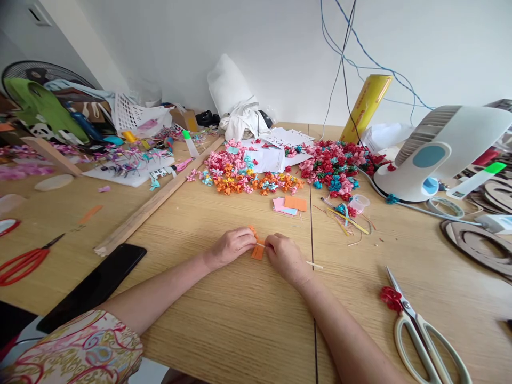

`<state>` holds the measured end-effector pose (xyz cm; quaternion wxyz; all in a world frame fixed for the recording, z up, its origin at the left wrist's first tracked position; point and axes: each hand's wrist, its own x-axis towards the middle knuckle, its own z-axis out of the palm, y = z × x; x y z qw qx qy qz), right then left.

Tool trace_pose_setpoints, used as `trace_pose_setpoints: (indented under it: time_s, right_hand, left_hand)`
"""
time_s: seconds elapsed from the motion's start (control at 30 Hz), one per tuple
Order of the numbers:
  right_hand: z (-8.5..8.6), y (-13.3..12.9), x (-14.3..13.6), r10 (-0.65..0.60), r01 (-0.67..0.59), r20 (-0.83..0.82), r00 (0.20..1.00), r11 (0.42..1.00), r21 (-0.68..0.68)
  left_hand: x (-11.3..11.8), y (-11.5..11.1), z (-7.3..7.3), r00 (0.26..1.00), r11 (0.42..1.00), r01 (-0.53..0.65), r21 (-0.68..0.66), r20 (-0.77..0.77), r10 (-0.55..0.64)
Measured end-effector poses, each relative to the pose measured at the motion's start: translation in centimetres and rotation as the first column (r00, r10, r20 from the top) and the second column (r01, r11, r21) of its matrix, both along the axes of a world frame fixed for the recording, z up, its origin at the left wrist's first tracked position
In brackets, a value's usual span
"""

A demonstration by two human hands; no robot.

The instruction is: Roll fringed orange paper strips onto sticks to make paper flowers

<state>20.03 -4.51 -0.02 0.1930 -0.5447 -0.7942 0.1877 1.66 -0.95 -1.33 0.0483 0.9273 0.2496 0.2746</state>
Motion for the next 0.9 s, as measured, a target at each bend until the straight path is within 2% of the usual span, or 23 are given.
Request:
trace_pose_setpoints:
  time_s: [0.47,0.73,0.9]
  right_hand:
    - [-0.3,0.0,-0.8,0.034,-0.026,-0.062,0.998,0.993,0.117]
    - [-0.3,-0.2,-1.5,0.043,-0.032,-0.074,0.996,0.991,0.132]
    - [-0.2,-0.3,-2.0,0.007,0.007,-0.103,0.995,0.991,0.135]
  left_hand:
    - [-0.1,0.3,-0.3,0.998,0.997,-0.057,-0.056,0.025,0.059]
    - [0.1,0.1,-0.6,0.991,0.986,-0.132,-0.099,-0.003,0.132]
    - [0.3,0.1,-0.7,0.987,0.984,-0.159,-0.076,-0.027,0.157]
